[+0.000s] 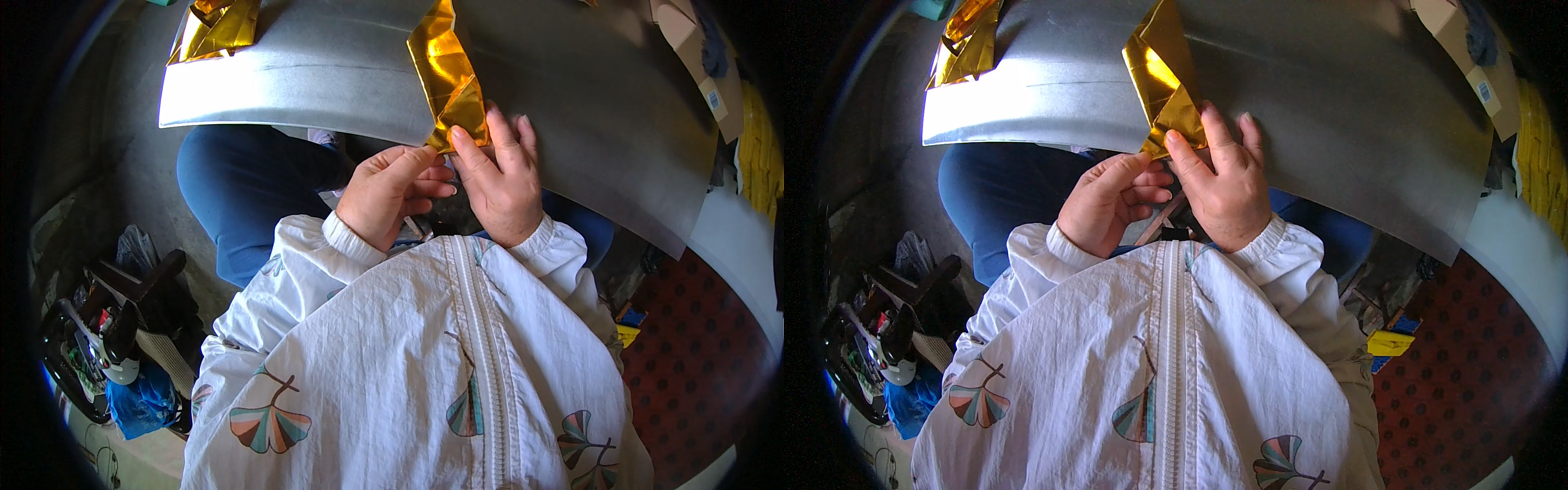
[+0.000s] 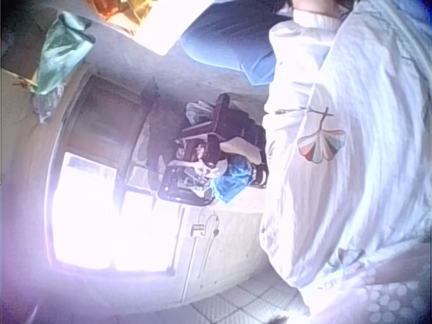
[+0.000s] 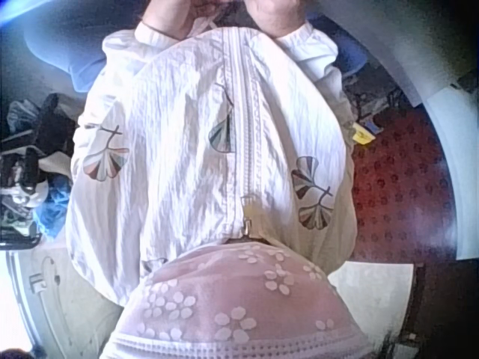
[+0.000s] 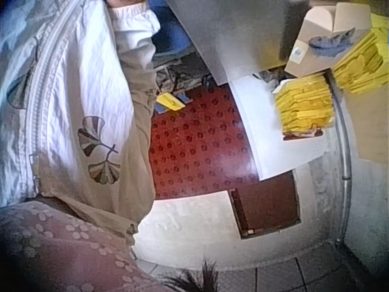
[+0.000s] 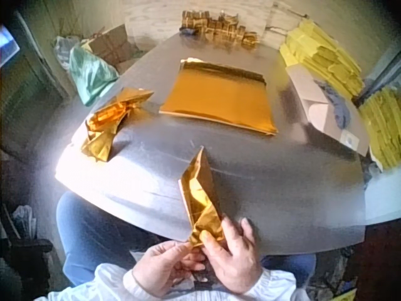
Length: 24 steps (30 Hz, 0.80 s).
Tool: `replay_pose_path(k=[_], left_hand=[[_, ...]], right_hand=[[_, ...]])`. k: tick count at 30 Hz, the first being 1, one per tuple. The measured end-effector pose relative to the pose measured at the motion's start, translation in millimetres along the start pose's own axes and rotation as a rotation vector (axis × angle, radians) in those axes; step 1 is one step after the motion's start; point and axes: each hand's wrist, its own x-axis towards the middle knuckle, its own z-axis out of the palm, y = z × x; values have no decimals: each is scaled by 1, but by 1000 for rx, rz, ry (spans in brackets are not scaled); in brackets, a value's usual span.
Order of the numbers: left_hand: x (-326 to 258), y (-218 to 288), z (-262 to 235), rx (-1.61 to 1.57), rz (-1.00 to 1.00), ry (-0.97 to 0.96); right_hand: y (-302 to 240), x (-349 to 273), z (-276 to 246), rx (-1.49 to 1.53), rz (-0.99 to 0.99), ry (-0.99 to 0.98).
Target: The person folds a sheet of gold-colored paper by hand into a small triangular packet on a metal table. They press the creases, tuck flaps, and place the finished packet with others. Then they pick up a new sheet and begin folding it.
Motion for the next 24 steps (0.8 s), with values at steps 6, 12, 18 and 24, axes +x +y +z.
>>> replay_pose_path(k=[6,12,18,24], left_hand=[[-2,5,2,-128,-45,-22],[-6,9,5,-106,-36,20],[-9,8,10,-96,-5,63],[-10,7,14,-101,5,109]], right_hand=[[0,0,1,11,20,17],[-3,-1,2,15,40,38],[-4,-2,3,12,51,40],[-2,-1,7,14,30,94]])
